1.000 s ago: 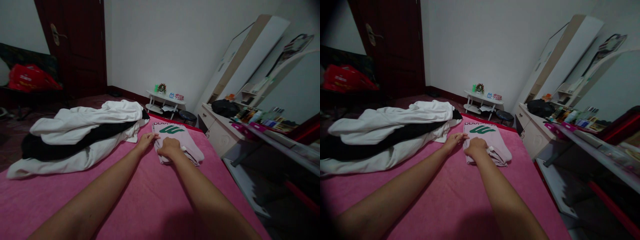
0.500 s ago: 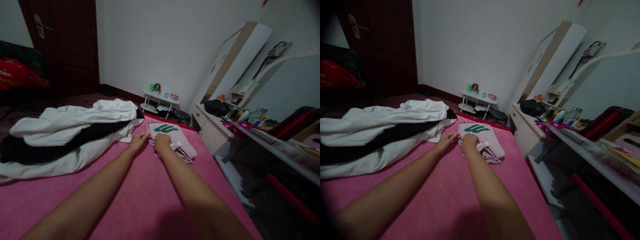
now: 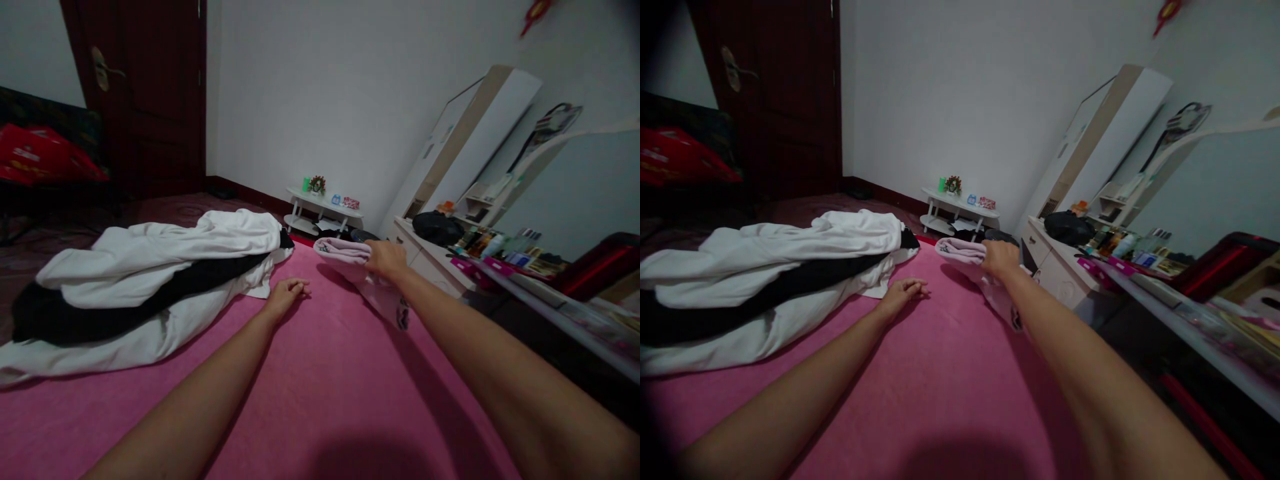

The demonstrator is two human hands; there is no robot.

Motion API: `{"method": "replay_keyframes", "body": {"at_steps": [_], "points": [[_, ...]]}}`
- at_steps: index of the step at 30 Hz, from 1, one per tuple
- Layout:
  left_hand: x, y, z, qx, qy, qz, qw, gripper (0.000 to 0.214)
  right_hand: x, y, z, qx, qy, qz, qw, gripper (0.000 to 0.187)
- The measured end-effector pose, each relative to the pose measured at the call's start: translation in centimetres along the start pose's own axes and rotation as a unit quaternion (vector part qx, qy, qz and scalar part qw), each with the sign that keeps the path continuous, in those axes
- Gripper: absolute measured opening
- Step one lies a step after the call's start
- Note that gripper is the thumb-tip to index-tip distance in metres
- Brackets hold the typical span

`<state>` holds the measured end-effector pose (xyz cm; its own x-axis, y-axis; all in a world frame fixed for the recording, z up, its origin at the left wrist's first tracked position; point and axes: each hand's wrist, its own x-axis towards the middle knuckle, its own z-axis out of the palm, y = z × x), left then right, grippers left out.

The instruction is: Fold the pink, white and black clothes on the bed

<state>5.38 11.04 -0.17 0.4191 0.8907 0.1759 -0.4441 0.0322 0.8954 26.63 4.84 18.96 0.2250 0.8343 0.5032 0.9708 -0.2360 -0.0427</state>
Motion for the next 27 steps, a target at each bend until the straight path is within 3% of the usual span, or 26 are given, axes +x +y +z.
{"method": "replay_keyframes", "body": {"at_steps": [2, 5, 8, 11, 16, 18, 20, 24, 27], "points": [[0.3, -0.2, 0.0, -0.001, 0.000, -0.003, 1.000, 0.040, 2.2, 1.6, -1.8, -0.098, -0.009, -0.050, 0.994, 0.027], [0.6, -0.6, -0.1, 0.001, -0.002, -0.008, 1.000, 0.041, 4.7, 4.3, -3.6, -0.241, 0.007, -0.141, 0.960, 0.034], [0.8, -0.8, -0.1, 0.005, -0.003, -0.011, 1.000, 0.041, 5.6, 7.6, -3.4, -0.239, 0.046, -0.186, 0.952, 0.042], [0.9, -0.9, -0.2, 0.013, -0.003, -0.010, 1.000, 0.039, 3.7, 11.2, -0.4, -0.216, 0.031, -0.174, 0.960, 0.049], [1.1, -1.1, 0.0, 0.036, -0.003, -0.008, 0.999, 0.033, -3.0, 14.9, 8.8, -0.229, -0.096, -0.083, 0.965, 0.045], [1.1, -1.2, 0.2, 0.049, -0.008, -0.005, 0.999, 0.031, -4.7, 15.0, 11.6, -0.239, -0.123, -0.047, 0.962, 0.050], [1.1, -1.2, 0.3, 0.068, -0.015, 0.000, 0.998, 0.028, -5.1, 14.3, 13.0, -0.237, -0.136, -0.033, 0.962, 0.062], [0.9, -1.0, 0.5, 0.102, -0.023, 0.005, 0.994, 0.024, -3.8, 10.9, 13.4, -0.160, -0.129, -0.065, 0.977, 0.082], [0.8, -1.0, 0.5, 0.113, -0.025, 0.007, 0.993, 0.023, -3.0, 8.3, 14.3, -0.108, -0.124, -0.051, 0.985, 0.084]]}}
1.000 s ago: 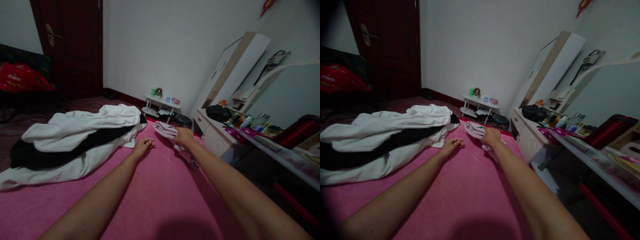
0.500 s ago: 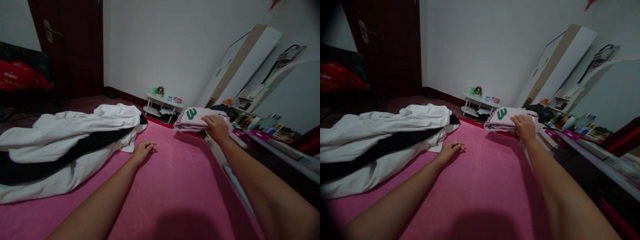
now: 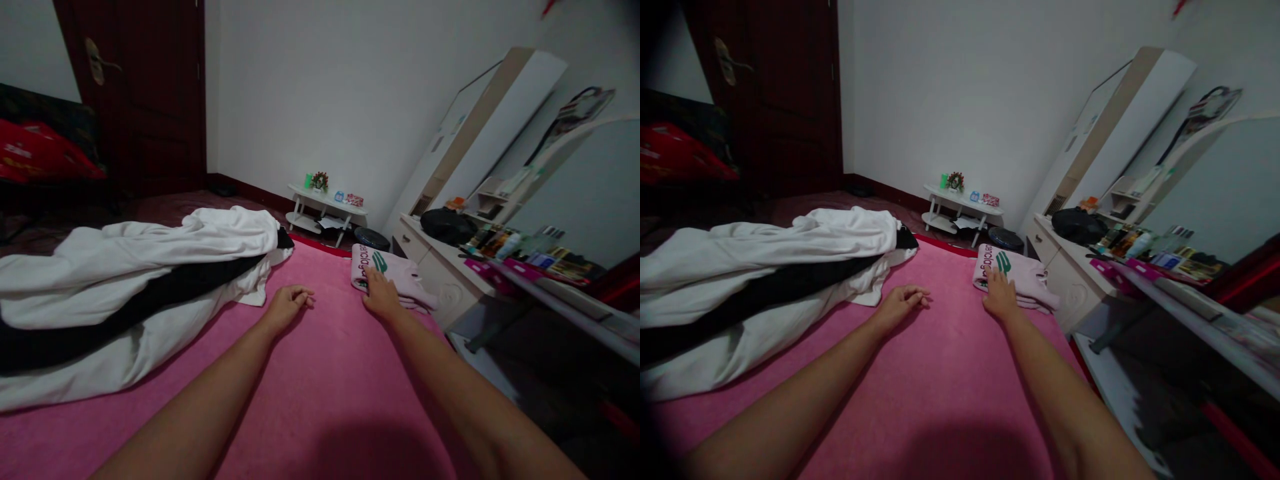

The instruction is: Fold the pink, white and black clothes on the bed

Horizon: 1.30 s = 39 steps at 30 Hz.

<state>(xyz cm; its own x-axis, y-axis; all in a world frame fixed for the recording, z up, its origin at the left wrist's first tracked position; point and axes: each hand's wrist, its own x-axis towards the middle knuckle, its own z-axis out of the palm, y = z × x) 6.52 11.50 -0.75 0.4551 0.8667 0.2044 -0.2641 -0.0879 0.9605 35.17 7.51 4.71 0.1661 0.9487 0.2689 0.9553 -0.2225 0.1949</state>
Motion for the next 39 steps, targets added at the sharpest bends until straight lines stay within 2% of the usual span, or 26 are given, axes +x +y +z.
{"method": "replay_keyframes", "body": {"at_steps": [4, 7, 11, 14, 19, 22, 27, 30, 34, 39], "points": [[0.1, -0.4, -0.2, 0.019, -0.004, 0.009, 1.000, 0.025, 0.6, -2.3, 2.1, 0.013, -0.005, 0.070, 0.997, 0.075], [0.2, -0.7, -0.2, 0.085, -0.015, 0.034, 0.996, 0.029, 0.0, -3.3, 3.6, -0.003, 0.011, 0.119, 0.993, 0.068], [0.1, -0.6, -0.2, 0.183, -0.020, 0.066, 0.981, 0.033, -1.8, -4.2, 4.1, 0.022, 0.003, 0.158, 0.987, 0.066], [-0.4, 0.0, 0.2, 0.266, -0.025, 0.092, 0.959, 0.032, -3.4, -4.7, 3.4, 0.052, -0.020, 0.179, 0.982, 0.068], [-2.3, 1.1, 1.5, 0.432, -0.071, 0.119, 0.891, 0.036, -6.7, -5.4, 2.0, 0.082, -0.108, 0.185, 0.973, 0.066], [-4.1, 1.6, 2.5, 0.510, -0.071, 0.095, 0.852, 0.041, -9.1, -5.9, 0.9, 0.090, -0.131, 0.163, 0.974, 0.065], [-7.6, 2.2, 3.2, 0.595, -0.056, 0.043, 0.801, 0.053, -13.0, -6.9, -0.9, 0.095, -0.122, 0.158, 0.975, 0.064], [-9.8, 2.5, 3.2, 0.621, -0.049, 0.024, 0.782, 0.055, -15.2, -7.7, -1.7, 0.099, -0.117, 0.165, 0.974, 0.063], [-12.1, 3.3, 3.1, 0.636, -0.042, 0.016, 0.771, 0.055, -17.7, -8.3, -2.4, 0.121, -0.097, 0.168, 0.974, 0.063], [-13.3, 4.3, 2.8, 0.636, -0.040, 0.035, 0.770, 0.054, -19.0, -7.4, -2.9, 0.206, -0.026, 0.144, 0.968, 0.051]]}}
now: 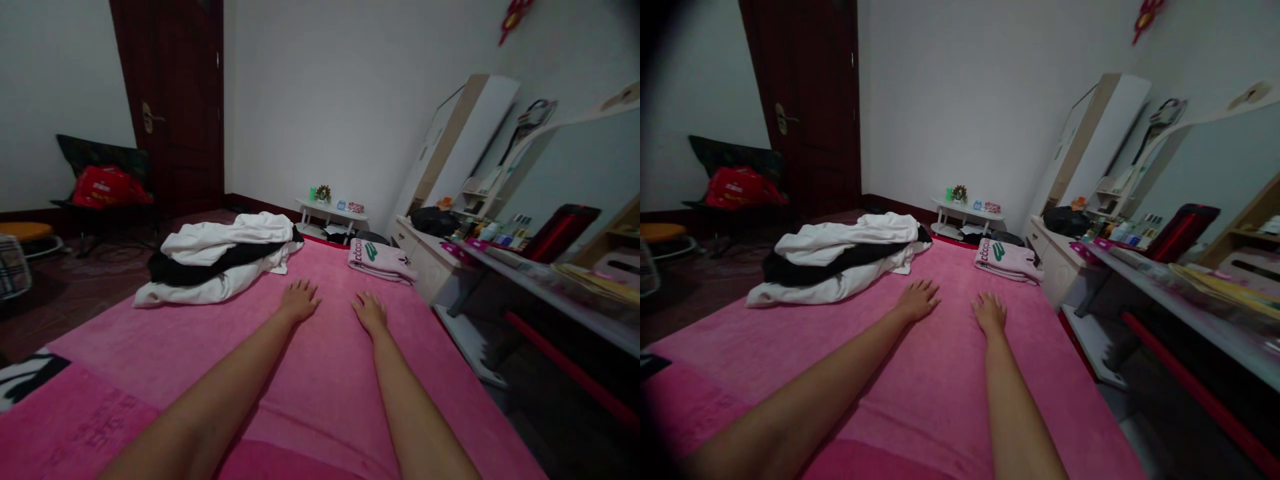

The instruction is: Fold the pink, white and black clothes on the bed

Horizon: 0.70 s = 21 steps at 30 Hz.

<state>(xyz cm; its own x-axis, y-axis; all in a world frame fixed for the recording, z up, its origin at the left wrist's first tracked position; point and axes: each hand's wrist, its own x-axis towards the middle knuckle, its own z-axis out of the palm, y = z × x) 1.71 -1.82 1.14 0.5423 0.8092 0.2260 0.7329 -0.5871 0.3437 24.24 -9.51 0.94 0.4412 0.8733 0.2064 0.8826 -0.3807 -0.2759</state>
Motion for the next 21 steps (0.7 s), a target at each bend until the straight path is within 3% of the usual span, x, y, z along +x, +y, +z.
{"method": "replay_keyframes", "body": {"at_steps": [6, 21], "points": [[0.2, -0.8, -0.5, -0.014, 0.013, 0.024, 1.000, 0.048, 0.3, 1.1, -0.5, 0.049, 0.034, -0.045, 0.997, 0.036], [0.3, -1.5, -0.5, -0.062, 0.023, 0.065, 0.996, 0.039, 0.6, 1.4, 0.3, 0.084, 0.040, -0.047, 0.995, 0.033]]}}
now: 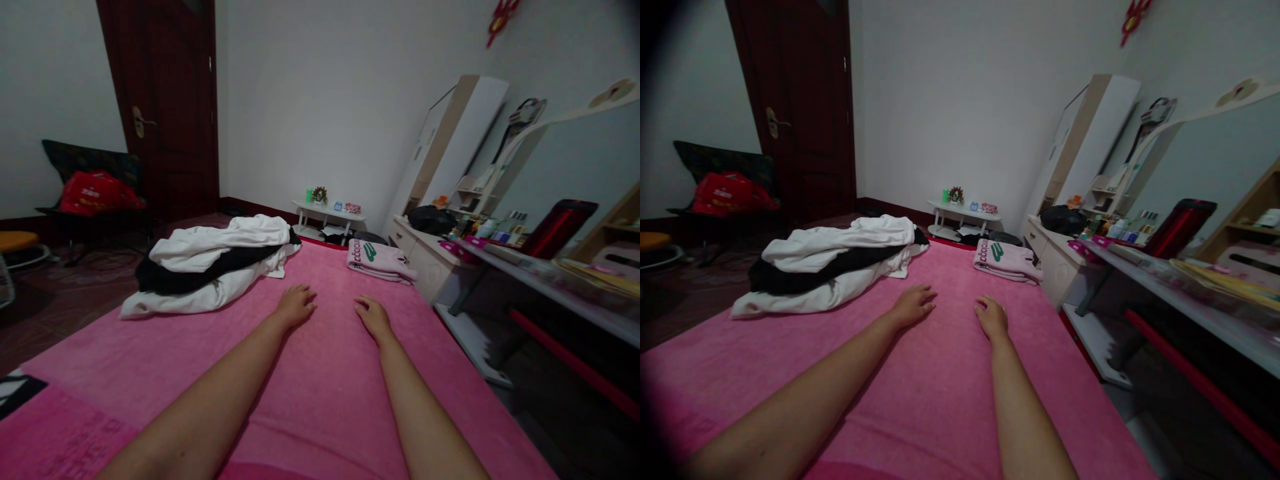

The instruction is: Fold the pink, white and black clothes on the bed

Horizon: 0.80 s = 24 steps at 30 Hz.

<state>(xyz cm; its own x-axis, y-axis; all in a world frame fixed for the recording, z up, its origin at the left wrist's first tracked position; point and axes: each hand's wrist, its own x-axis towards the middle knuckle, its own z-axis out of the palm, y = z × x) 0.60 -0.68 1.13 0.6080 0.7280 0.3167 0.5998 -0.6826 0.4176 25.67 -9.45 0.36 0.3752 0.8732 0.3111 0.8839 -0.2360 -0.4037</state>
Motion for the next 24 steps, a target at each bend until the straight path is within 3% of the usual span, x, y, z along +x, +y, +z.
{"method": "replay_keyframes", "body": {"at_steps": [10, 18, 21, 24], "points": [[0.1, -0.1, 0.0, -0.007, 0.001, 0.001, 1.000, 0.040, 0.0, 0.1, 0.0, 0.014, 0.007, -0.013, 1.000, 0.033], [-0.2, 0.6, -0.5, -0.001, 0.016, 0.014, 1.000, 0.037, 1.5, 2.7, 1.9, 0.173, 0.035, -0.029, 0.984, 0.033], [0.0, -0.5, -2.8, -0.013, 0.020, 0.061, 0.998, 0.032, 1.7, 2.8, 2.1, 0.207, 0.043, -0.011, 0.977, 0.031], [0.6, -2.9, -7.4, 0.012, 0.096, 0.053, 0.994, 0.041, 1.7, 2.7, 2.1, 0.215, 0.046, 0.002, 0.976, 0.030]]}}
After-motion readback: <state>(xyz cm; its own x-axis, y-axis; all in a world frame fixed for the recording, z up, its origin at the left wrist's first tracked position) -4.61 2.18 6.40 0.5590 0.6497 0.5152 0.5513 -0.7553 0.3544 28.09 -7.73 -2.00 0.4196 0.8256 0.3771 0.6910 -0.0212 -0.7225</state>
